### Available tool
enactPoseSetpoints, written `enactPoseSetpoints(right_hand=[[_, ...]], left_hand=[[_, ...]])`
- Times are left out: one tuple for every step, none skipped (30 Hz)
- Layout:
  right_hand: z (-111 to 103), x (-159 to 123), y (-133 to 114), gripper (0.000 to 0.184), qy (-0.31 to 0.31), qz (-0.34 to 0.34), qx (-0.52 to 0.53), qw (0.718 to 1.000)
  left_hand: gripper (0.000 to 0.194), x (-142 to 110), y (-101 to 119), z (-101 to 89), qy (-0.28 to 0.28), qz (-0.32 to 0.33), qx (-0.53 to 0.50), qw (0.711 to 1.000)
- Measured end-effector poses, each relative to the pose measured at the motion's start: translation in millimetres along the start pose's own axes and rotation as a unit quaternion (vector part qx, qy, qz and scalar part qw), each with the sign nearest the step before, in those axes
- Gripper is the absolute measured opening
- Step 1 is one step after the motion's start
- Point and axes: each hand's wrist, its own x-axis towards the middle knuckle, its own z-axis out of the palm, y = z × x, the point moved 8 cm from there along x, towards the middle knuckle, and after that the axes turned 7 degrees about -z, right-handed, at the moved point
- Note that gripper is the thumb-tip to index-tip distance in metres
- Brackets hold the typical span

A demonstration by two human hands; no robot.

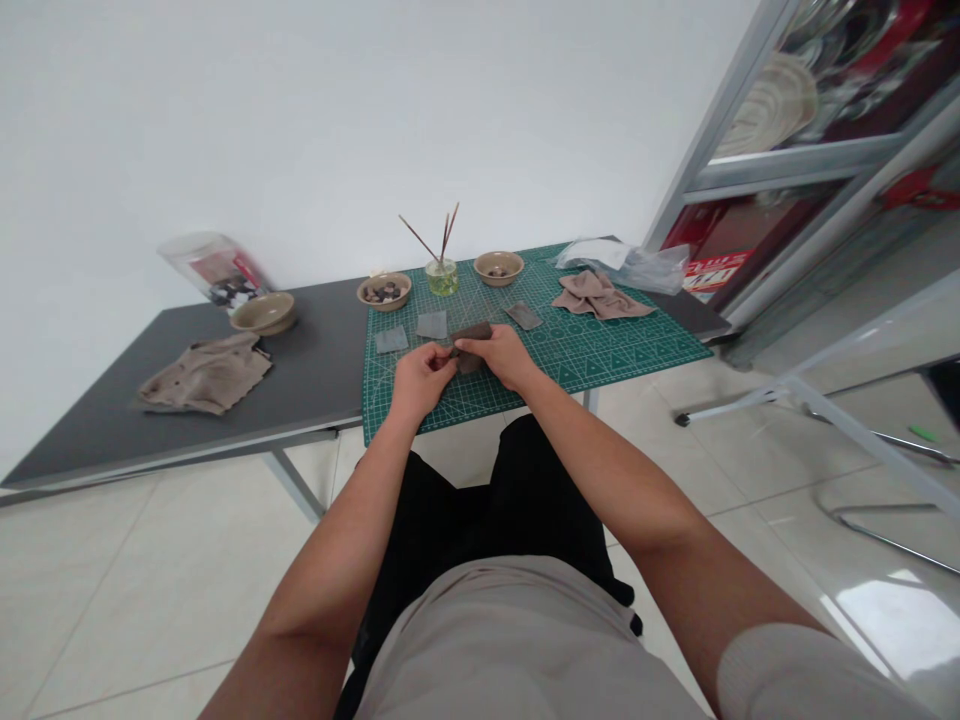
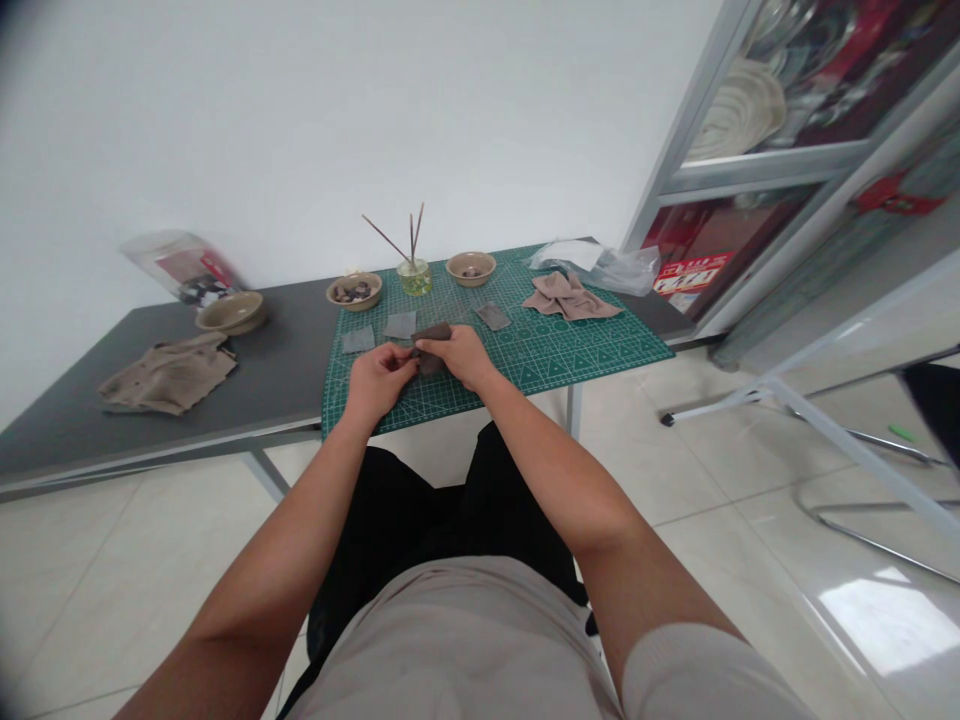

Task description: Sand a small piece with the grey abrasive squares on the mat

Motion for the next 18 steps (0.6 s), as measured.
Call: enactPoseSetpoints(right_hand=[[0,0,0,0.027,-0.002,-0.001,0.003,1.0],[2,0,0,0.028,-0.009,0.0,0.01,1.0],[3,-1,0,0.029,-0.02,0.002,0.018,1.0],[5,-1,-1,0.03,-0.03,0.006,0.025,0.999],[6,-2,-1,0.031,-0.039,0.01,0.031,0.999],[7,-3,-1,0.031,-0.044,0.014,0.034,0.998],[7,-3,-1,0.032,-0.045,0.015,0.034,0.998],[7,-3,-2,0.032,-0.045,0.016,0.034,0.998],[7,-3,-2,0.031,-0.044,0.016,0.032,0.998],[7,-3,-2,0.031,-0.043,0.016,0.029,0.999],[6,-3,-1,0.03,-0.041,0.014,0.025,0.999],[5,-2,-1,0.03,-0.036,0.012,0.021,0.999],[4,-2,-1,0.029,-0.028,0.01,0.016,0.999],[3,-1,-1,0.029,-0.018,0.008,0.012,1.0],[1,-1,0,0.028,-0.009,0.007,0.009,1.0],[0,-1,0,0.028,-0.001,0.008,0.007,1.0],[0,-1,1,0.028,0.003,0.009,0.007,1.0],[0,-1,1,0.029,0.002,0.011,0.009,1.0]], left_hand=[[0.011,0,0,-0.7,0.007,-0.001,0.004,1.0],[0.011,0,0,-1.8,0.014,-0.005,0.004,1.0],[0.012,0,-2,-3.0,0.022,-0.012,-0.002,1.0],[0.013,0,-3,-4.2,0.028,-0.02,-0.011,0.999],[0.014,0,-5,-5.1,0.032,-0.028,-0.022,0.999],[0.014,1,-6,-5.4,0.032,-0.033,-0.032,0.998],[0.015,1,-7,-5.1,0.028,-0.035,-0.038,0.998],[0.015,1,-7,-4.7,0.023,-0.035,-0.038,0.998],[0.014,1,-7,-4.4,0.019,-0.032,-0.033,0.999],[0.014,1,-6,-4.2,0.017,-0.027,-0.025,0.999],[0.013,1,-5,-3.9,0.014,-0.02,-0.016,1.0],[0.011,1,-3,-3.3,0.011,-0.012,-0.005,1.0],[0.01,0,-1,-2.4,0.007,-0.004,0.005,1.0],[0.009,0,0,-1.3,0.002,0.004,0.012,1.0],[0.008,-1,2,-0.4,-0.002,0.01,0.018,1.0],[0.007,-1,3,0.1,-0.003,0.014,0.022,1.0],[0.008,-2,3,0.0,0.0,0.016,0.024,1.0],[0.008,-2,3,-0.7,0.004,0.014,0.023,1.0]])
